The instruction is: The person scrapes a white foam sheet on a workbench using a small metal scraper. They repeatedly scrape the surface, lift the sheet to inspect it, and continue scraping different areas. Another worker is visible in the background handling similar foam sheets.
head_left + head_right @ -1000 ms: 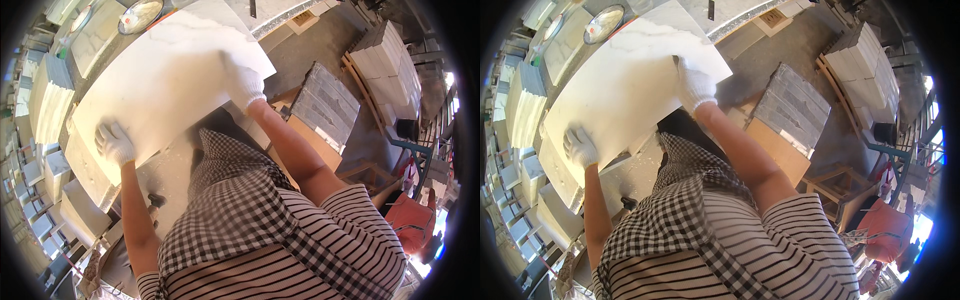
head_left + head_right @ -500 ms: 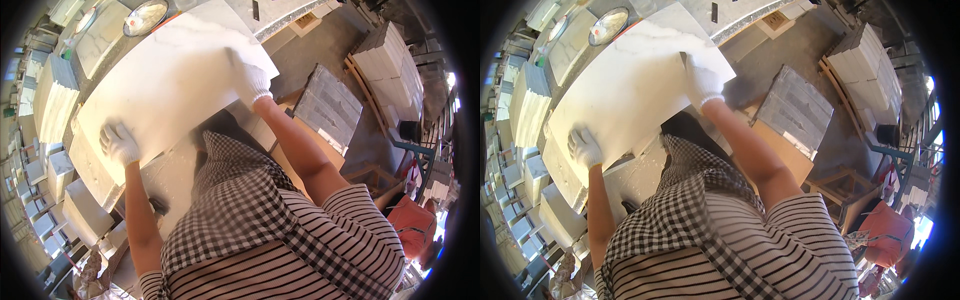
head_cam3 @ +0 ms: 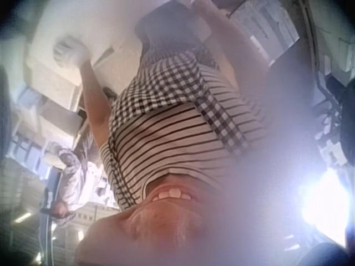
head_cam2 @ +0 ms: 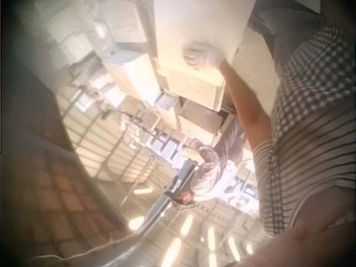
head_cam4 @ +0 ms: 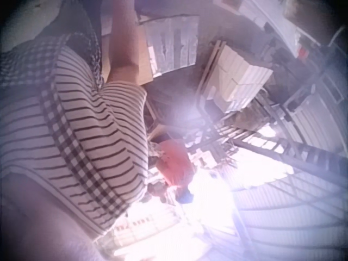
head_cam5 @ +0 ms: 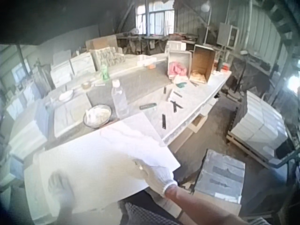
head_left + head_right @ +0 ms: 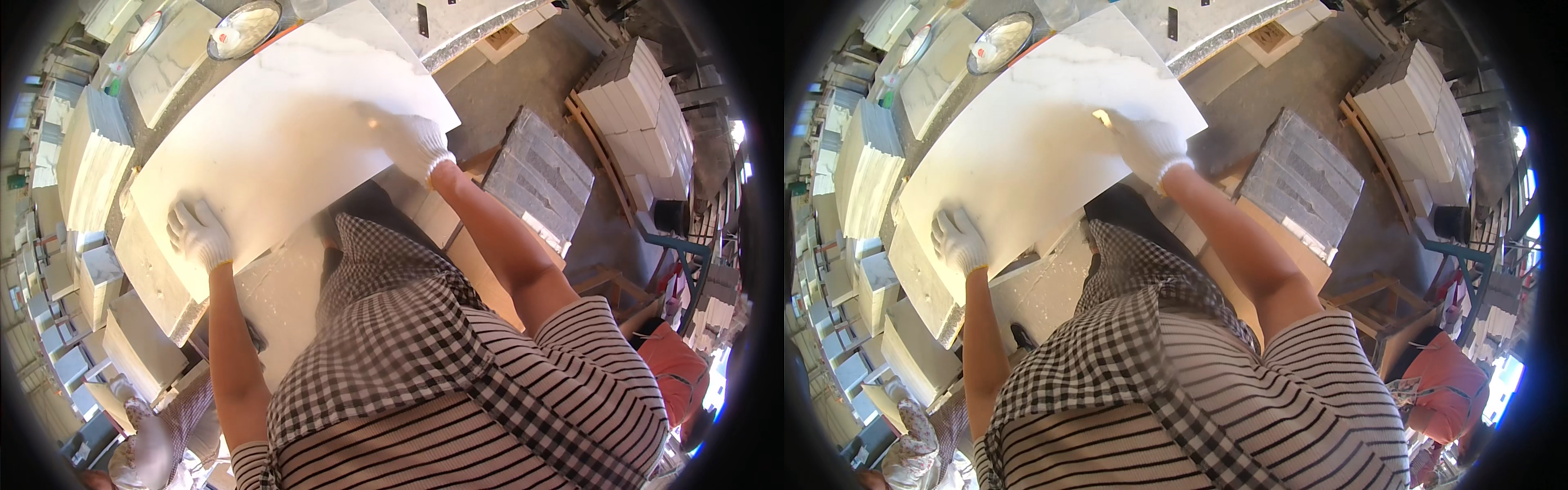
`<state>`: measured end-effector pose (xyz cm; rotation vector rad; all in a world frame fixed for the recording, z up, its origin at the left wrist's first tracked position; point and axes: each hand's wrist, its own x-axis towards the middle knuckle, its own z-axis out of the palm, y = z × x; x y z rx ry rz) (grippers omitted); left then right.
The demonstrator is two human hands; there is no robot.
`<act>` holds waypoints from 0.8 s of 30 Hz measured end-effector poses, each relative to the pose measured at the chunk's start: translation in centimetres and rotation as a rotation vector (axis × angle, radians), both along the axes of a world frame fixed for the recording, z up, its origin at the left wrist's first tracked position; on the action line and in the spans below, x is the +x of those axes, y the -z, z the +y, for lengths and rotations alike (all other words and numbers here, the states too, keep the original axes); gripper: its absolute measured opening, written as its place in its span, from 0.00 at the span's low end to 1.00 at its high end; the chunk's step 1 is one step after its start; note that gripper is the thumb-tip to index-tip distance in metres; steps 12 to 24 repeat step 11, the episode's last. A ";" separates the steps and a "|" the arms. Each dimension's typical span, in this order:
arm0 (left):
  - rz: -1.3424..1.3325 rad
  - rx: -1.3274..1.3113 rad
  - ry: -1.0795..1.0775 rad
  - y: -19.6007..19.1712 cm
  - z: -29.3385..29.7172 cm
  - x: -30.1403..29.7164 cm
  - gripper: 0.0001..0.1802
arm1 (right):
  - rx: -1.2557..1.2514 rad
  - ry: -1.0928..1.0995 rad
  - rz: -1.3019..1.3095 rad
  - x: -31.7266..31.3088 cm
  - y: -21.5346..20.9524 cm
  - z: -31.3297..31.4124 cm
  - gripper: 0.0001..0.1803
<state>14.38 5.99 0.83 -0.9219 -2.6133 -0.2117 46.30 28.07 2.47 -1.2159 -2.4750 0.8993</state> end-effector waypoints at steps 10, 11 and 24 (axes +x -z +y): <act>-0.044 -0.002 -0.021 -0.3 0.1 0.0 0.30 | 0.032 0.092 -0.094 -1.2 2.2 0.8 0.31; -0.060 0.008 -0.018 -0.4 0.1 0.1 0.31 | 0.067 0.130 -0.005 -1.7 3.1 1.6 0.32; -0.060 0.008 -0.018 -0.4 0.1 0.1 0.31 | 0.067 0.130 -0.005 -1.7 3.1 1.6 0.32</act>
